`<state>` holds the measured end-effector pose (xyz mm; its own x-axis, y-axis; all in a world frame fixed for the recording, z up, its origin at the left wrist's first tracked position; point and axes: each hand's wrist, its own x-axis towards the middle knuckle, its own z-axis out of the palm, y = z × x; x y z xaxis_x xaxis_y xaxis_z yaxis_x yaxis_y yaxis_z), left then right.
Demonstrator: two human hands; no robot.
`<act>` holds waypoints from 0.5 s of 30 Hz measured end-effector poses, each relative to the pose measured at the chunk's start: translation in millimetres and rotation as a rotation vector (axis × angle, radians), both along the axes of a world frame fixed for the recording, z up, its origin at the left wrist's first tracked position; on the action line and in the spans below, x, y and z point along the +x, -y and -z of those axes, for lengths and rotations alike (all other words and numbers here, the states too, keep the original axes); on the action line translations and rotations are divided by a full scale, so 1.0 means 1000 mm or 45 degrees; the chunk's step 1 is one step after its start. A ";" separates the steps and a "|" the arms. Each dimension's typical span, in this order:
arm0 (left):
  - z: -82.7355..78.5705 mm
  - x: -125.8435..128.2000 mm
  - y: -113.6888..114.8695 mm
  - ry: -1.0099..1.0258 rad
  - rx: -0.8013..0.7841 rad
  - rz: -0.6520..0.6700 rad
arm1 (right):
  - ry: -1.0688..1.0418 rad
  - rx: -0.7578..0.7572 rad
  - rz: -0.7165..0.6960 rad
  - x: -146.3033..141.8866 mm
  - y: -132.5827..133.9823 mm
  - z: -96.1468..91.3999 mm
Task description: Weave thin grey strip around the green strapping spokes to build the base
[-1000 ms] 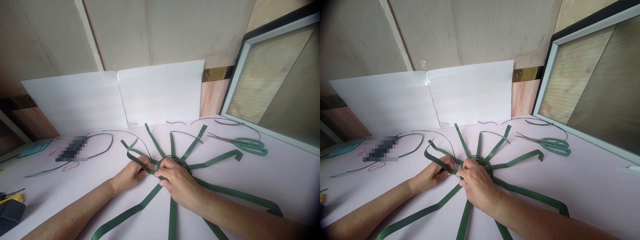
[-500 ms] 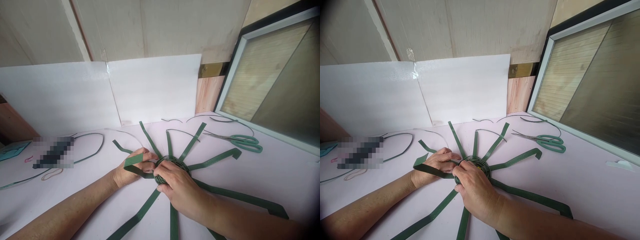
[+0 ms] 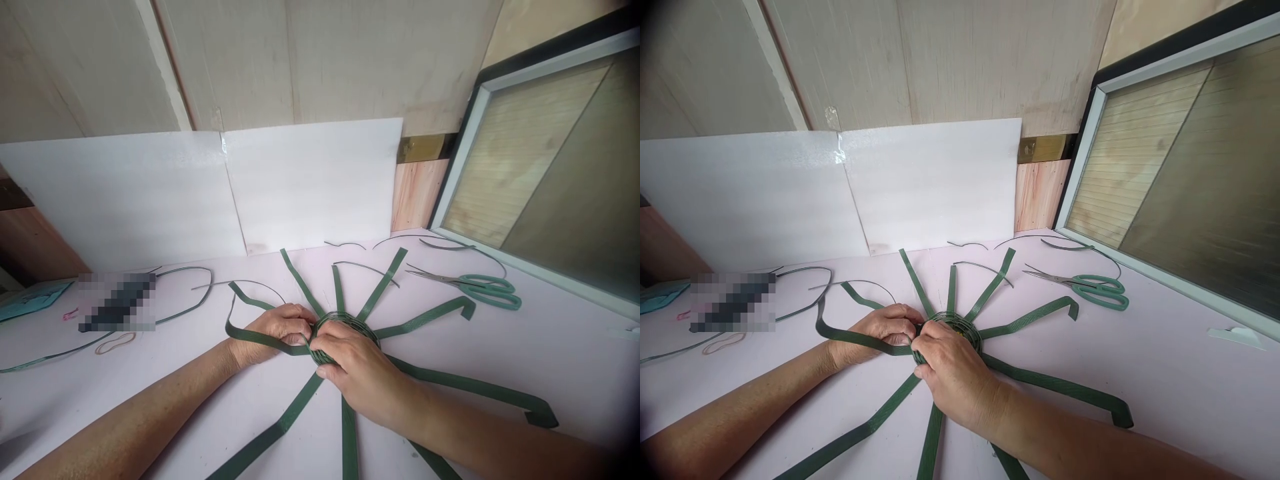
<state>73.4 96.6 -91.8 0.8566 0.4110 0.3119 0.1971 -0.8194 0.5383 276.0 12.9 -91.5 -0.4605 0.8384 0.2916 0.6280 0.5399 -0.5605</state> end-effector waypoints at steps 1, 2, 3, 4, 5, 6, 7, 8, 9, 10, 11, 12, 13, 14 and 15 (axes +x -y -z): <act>0.000 0.000 0.000 0.012 -0.001 -0.002 | 0.002 0.005 -0.012 0.000 0.000 0.001; 0.001 0.000 -0.001 0.022 0.006 -0.006 | -0.001 0.014 -0.019 0.001 0.000 0.001; 0.002 0.000 -0.001 0.030 0.016 -0.009 | -0.004 0.027 -0.026 0.001 0.000 0.002; 0.003 0.000 -0.002 0.033 0.028 -0.012 | -0.009 0.041 -0.035 0.001 0.000 0.003; 0.004 0.000 -0.002 0.030 0.035 -0.015 | -0.014 0.057 -0.047 0.001 0.000 0.003; 0.005 0.000 -0.003 0.023 0.038 -0.017 | -0.018 0.070 -0.061 0.001 0.000 0.004; 0.006 0.000 -0.003 0.019 0.038 -0.017 | -0.017 0.079 -0.073 0.001 0.000 0.004; 0.006 0.000 -0.003 0.020 0.037 -0.013 | -0.011 0.082 -0.081 0.001 0.000 0.003; 0.005 0.000 -0.003 0.024 0.030 -0.009 | 0.000 0.083 -0.086 0.001 0.000 0.003; 0.004 0.000 -0.003 0.025 0.012 -0.006 | 0.013 0.083 -0.088 0.001 -0.001 0.002; 0.002 -0.001 -0.002 0.023 -0.020 0.000 | 0.027 0.079 -0.089 0.001 -0.001 0.001; 0.000 -0.001 -0.001 0.024 -0.058 0.008 | 0.037 0.072 -0.088 0.000 -0.002 0.000; -0.002 -0.002 0.000 0.025 -0.099 0.018 | 0.043 0.063 -0.085 0.000 -0.002 -0.002; -0.003 -0.003 0.001 0.026 -0.133 0.029 | 0.046 0.052 -0.082 0.000 -0.002 -0.002; -0.004 -0.004 0.002 0.026 -0.151 0.039 | 0.046 0.042 -0.077 0.000 -0.002 -0.003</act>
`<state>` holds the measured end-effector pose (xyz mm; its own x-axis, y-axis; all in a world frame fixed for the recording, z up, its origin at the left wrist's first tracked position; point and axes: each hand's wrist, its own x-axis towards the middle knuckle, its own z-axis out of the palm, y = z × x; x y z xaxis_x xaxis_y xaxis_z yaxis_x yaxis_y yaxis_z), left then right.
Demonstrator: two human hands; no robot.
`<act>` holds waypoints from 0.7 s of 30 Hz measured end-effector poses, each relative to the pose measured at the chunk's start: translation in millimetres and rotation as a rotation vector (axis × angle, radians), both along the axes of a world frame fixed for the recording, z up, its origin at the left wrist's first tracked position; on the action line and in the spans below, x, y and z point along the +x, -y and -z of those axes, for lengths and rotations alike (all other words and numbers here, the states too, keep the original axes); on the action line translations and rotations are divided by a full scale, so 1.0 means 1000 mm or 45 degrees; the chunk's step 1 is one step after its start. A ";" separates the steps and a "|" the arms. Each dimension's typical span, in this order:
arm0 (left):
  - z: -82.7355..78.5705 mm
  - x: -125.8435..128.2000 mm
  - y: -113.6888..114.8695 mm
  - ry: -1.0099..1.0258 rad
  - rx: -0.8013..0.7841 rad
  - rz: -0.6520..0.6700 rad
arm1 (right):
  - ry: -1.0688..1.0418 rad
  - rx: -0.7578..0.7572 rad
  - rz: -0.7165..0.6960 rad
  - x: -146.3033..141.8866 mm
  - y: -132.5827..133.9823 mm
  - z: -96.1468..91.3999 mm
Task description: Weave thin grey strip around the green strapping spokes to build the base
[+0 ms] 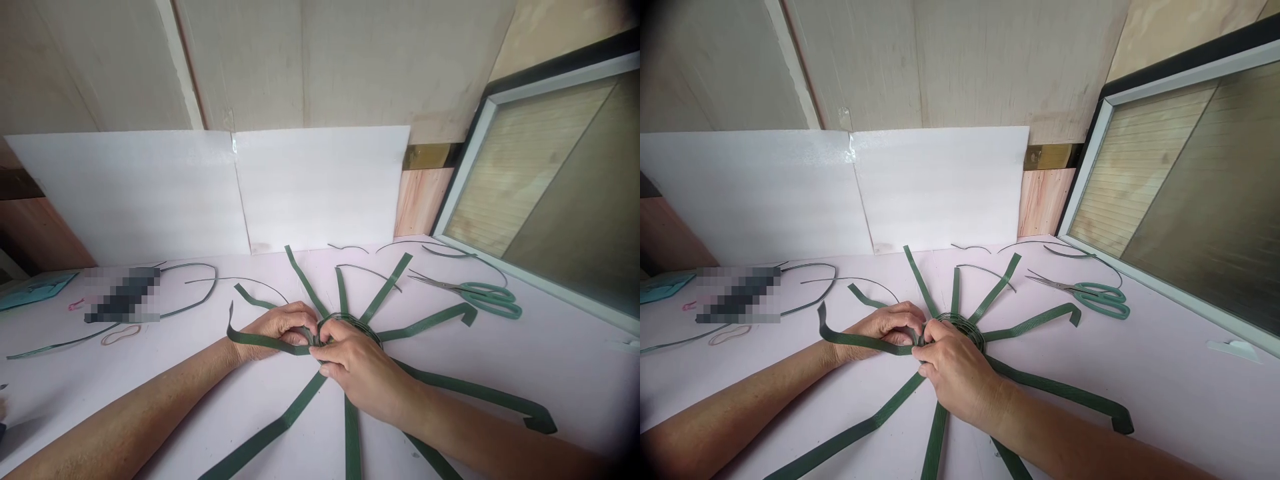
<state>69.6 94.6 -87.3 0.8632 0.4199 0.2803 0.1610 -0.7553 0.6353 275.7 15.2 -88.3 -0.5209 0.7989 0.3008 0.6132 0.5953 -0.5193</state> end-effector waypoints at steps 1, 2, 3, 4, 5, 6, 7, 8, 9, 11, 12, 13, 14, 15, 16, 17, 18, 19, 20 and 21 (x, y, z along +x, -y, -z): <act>-0.001 -0.001 0.001 0.004 0.007 0.005 | -0.001 -0.008 0.005 0.000 0.000 0.000; -0.001 -0.002 0.002 0.007 0.040 -0.002 | -0.001 -0.012 0.007 -0.001 0.000 -0.001; 0.000 -0.002 0.003 0.004 0.098 -0.019 | 0.002 -0.010 0.006 -0.001 0.001 -0.001; 0.001 -0.003 0.003 -0.009 0.177 -0.042 | 0.005 -0.007 0.005 -0.001 0.001 0.000; 0.001 -0.003 0.004 -0.029 0.271 -0.062 | 0.007 -0.005 0.004 -0.001 0.001 0.000; 0.002 -0.003 0.004 -0.059 0.365 -0.076 | 0.006 -0.007 0.003 -0.001 0.001 0.000; 0.002 -0.003 0.004 -0.098 0.451 -0.077 | 0.003 -0.014 0.003 0.000 0.001 0.000; 0.002 -0.002 0.005 -0.140 0.519 -0.065 | -0.002 -0.025 0.003 0.000 0.001 0.000; 0.001 -0.002 0.005 -0.174 0.568 -0.049 | -0.011 -0.042 0.005 0.001 0.000 0.000; 0.000 0.000 0.006 -0.209 0.624 -0.028 | -0.050 -0.101 -0.004 0.005 -0.003 0.000; 0.000 0.000 0.007 -0.219 0.648 -0.028 | -0.082 -0.154 -0.011 0.007 -0.005 -0.001; 0.000 0.001 0.008 -0.232 0.673 -0.035 | -0.122 -0.226 -0.015 0.009 -0.007 -0.003; 0.000 0.002 0.009 -0.249 0.703 -0.047 | -0.171 -0.309 -0.016 0.012 -0.009 -0.006; 0.001 0.002 0.009 -0.274 0.742 -0.064 | -0.227 -0.386 -0.007 0.015 -0.012 -0.009; 0.001 0.003 0.010 -0.302 0.789 -0.092 | -0.289 -0.444 0.009 0.018 -0.014 -0.013; 0.002 0.005 0.011 -0.333 0.840 -0.130 | -0.356 -0.480 0.031 0.022 -0.016 -0.017; 0.002 0.006 0.012 -0.364 0.888 -0.179 | -0.421 -0.492 0.048 0.026 -0.017 -0.022; 0.002 0.007 0.013 -0.399 0.931 -0.223 | -0.481 -0.488 0.063 0.031 -0.019 -0.028; 0.002 0.009 0.014 -0.439 0.965 -0.264 | -0.530 -0.473 0.078 0.038 -0.020 -0.033; 0.002 0.010 0.016 -0.485 0.989 -0.301 | -0.561 -0.457 0.096 0.045 -0.021 -0.039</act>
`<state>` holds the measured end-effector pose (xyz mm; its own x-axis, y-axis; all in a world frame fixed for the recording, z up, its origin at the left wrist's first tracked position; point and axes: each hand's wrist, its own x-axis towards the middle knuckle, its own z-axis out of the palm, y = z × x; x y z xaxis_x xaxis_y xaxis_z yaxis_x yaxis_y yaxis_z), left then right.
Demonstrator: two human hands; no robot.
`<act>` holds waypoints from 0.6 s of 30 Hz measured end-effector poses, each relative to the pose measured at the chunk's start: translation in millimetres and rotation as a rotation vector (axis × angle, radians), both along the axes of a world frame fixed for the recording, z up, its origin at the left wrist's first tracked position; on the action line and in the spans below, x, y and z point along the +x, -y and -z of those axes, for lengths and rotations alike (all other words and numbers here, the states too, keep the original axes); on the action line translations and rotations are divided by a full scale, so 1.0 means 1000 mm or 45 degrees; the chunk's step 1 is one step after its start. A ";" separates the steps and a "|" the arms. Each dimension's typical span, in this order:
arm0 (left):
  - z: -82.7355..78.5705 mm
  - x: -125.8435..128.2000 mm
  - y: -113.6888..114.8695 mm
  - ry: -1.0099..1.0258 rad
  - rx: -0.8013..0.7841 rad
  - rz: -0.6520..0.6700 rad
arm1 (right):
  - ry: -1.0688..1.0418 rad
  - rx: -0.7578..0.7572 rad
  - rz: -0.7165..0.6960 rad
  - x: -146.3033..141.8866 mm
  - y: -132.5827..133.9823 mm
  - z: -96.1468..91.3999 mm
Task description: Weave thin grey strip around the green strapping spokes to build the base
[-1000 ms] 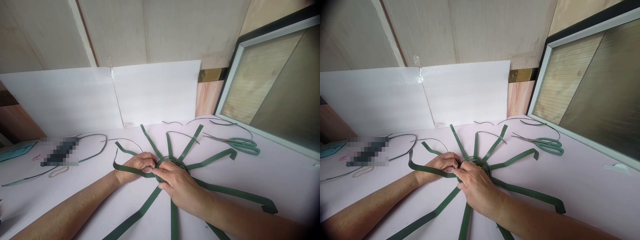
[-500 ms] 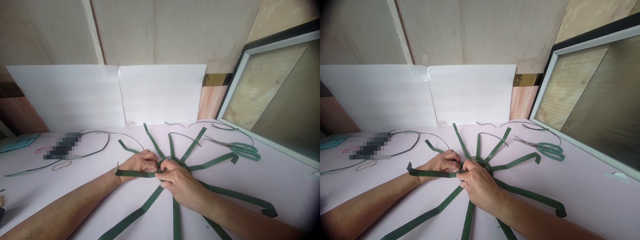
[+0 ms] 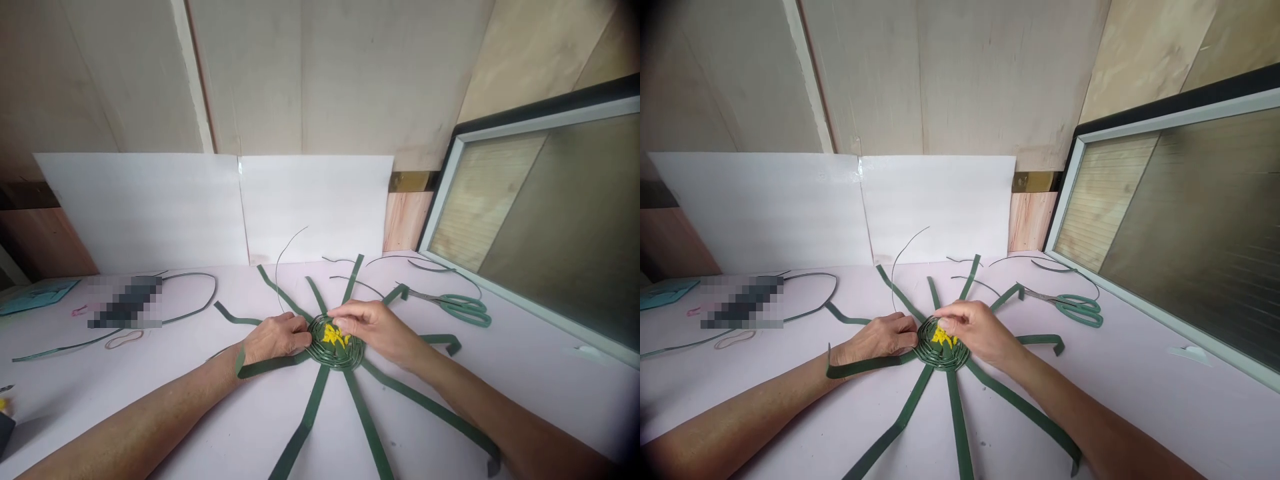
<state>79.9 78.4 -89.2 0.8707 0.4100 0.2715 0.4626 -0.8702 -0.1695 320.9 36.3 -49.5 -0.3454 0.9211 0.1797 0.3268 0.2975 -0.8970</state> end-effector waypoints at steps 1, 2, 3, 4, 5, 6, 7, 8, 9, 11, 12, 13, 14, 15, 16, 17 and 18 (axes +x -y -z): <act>0.000 0.001 0.002 -0.036 0.015 -0.044 | -0.010 0.015 0.030 0.008 -0.001 -0.005; -0.001 0.003 0.005 -0.072 0.024 -0.092 | -0.007 0.035 0.069 0.017 -0.003 -0.010; 0.000 0.004 0.008 -0.108 0.029 -0.148 | 0.002 0.065 0.120 0.026 -0.005 -0.015; 0.000 0.005 0.012 -0.143 0.030 -0.215 | 0.016 0.111 0.183 0.034 -0.007 -0.019; 0.001 0.006 0.017 -0.173 0.031 -0.294 | 0.039 0.174 0.251 0.042 -0.009 -0.021; 0.003 0.006 0.023 -0.198 0.033 -0.370 | 0.069 0.249 0.318 0.048 -0.011 -0.023; 0.005 0.007 0.029 -0.213 0.037 -0.441 | 0.100 0.330 0.375 0.051 -0.012 -0.024; 0.007 0.008 0.035 -0.215 0.039 -0.505 | 0.133 0.404 0.406 0.053 -0.013 -0.024; 0.010 0.009 0.041 -0.207 0.040 -0.559 | 0.160 0.463 0.408 0.052 -0.013 -0.022; 0.015 0.011 0.054 -0.174 0.046 -0.640 | 0.194 0.514 0.315 0.042 -0.009 -0.015; 0.017 0.012 0.059 -0.159 0.052 -0.667 | 0.205 0.513 0.234 0.034 -0.006 -0.010; 0.018 0.013 0.062 -0.150 0.060 -0.686 | 0.219 0.497 0.140 0.025 -0.001 -0.005; 0.019 0.014 0.065 -0.146 0.069 -0.695 | 0.236 0.472 0.045 0.016 0.004 0.001; 0.020 0.014 0.067 -0.146 0.075 -0.694 | 0.245 0.445 -0.037 0.007 0.009 0.007; 0.020 0.015 0.068 -0.148 0.074 -0.687 | 0.254 0.429 -0.106 -0.002 0.014 0.014; 0.019 0.015 0.068 -0.149 0.068 -0.680 | 0.274 0.429 -0.164 -0.009 0.017 0.020; 0.018 0.014 0.069 -0.146 0.058 -0.673 | 0.303 0.443 -0.205 -0.016 0.020 0.025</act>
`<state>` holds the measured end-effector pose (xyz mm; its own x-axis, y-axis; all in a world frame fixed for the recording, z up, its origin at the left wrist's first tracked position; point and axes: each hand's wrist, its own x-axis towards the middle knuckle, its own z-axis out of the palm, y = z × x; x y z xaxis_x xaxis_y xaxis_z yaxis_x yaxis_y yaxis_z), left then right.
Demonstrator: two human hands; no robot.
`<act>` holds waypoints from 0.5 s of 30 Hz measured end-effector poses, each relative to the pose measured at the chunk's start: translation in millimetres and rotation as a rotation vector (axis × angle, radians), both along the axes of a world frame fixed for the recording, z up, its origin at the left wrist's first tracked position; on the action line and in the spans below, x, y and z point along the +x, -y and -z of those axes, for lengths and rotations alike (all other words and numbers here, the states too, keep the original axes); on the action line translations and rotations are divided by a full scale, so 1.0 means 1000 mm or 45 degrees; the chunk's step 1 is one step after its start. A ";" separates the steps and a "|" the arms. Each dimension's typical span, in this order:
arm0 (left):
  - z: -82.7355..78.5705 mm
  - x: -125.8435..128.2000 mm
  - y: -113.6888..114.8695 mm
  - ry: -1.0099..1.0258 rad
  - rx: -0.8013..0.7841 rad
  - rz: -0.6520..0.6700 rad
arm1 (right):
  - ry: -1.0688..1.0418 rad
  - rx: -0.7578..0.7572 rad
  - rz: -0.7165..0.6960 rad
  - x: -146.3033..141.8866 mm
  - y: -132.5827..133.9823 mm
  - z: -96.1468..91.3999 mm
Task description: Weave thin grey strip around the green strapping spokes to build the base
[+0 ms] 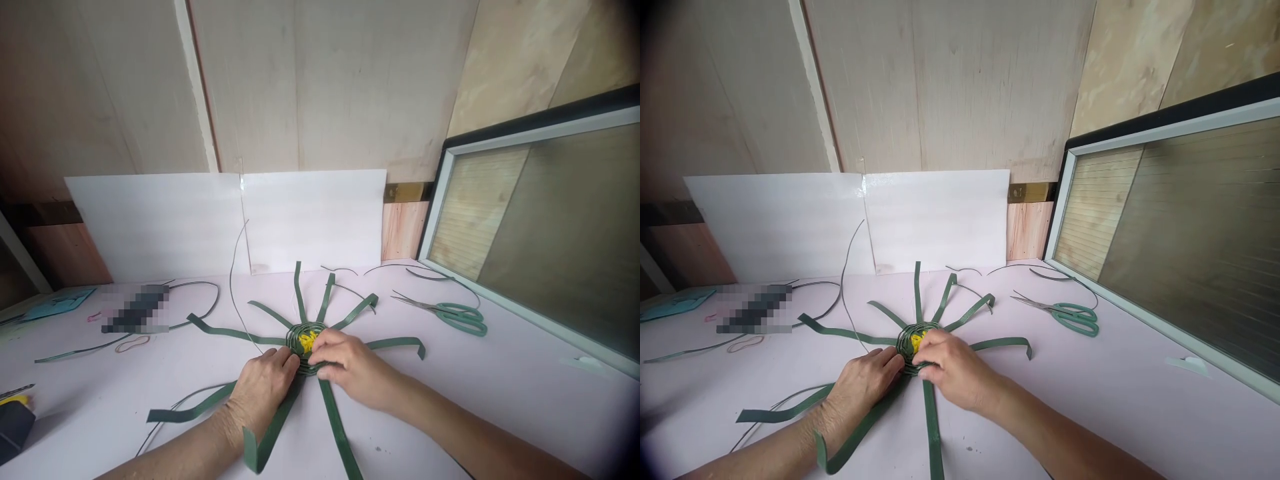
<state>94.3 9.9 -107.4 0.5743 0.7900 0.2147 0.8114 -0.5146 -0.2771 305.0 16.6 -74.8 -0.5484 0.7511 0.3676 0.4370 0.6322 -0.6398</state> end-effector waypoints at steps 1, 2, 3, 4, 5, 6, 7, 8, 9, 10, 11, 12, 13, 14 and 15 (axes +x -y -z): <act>-0.002 0.000 0.000 0.010 -0.011 0.008 | 0.041 0.025 -0.015 -0.005 0.001 0.005; -0.004 -0.001 0.000 0.023 -0.025 0.021 | 0.081 0.054 -0.011 -0.009 0.001 0.010; -0.006 -0.001 0.001 0.039 -0.044 0.037 | 0.117 0.079 0.005 -0.011 0.000 0.013; -0.009 -0.001 0.001 0.056 -0.064 0.053 | 0.143 0.099 0.026 -0.013 -0.002 0.016; -0.012 -0.002 0.002 0.071 -0.086 0.070 | 0.157 0.113 0.045 -0.014 -0.003 0.019; -0.015 -0.002 0.003 0.083 -0.107 0.086 | 0.164 0.127 0.054 -0.015 -0.005 0.021; -0.017 -0.002 0.004 0.091 -0.126 0.097 | 0.165 0.143 0.052 -0.015 -0.006 0.022; -0.019 -0.002 0.005 0.097 -0.143 0.102 | 0.161 0.164 0.047 -0.016 -0.006 0.024; -0.020 -0.001 0.005 0.104 -0.159 0.102 | 0.156 0.190 0.040 -0.016 -0.006 0.025; -0.021 -0.001 0.005 0.115 -0.171 0.102 | 0.152 0.217 0.033 -0.016 -0.006 0.027; -0.021 -0.001 0.005 0.132 -0.180 0.101 | 0.158 0.247 0.024 -0.016 -0.006 0.028; -0.021 -0.002 0.004 0.153 -0.182 0.101 | 0.177 0.284 0.014 -0.016 -0.005 0.029; -0.021 -0.003 0.003 0.178 -0.180 0.102 | 0.211 0.328 0.001 -0.017 -0.005 0.030; -0.021 -0.004 0.002 0.204 -0.179 0.105 | 0.256 0.377 -0.013 -0.017 -0.004 0.031; -0.021 -0.006 0.001 0.229 -0.187 0.113 | 0.307 0.425 -0.027 -0.018 -0.004 0.031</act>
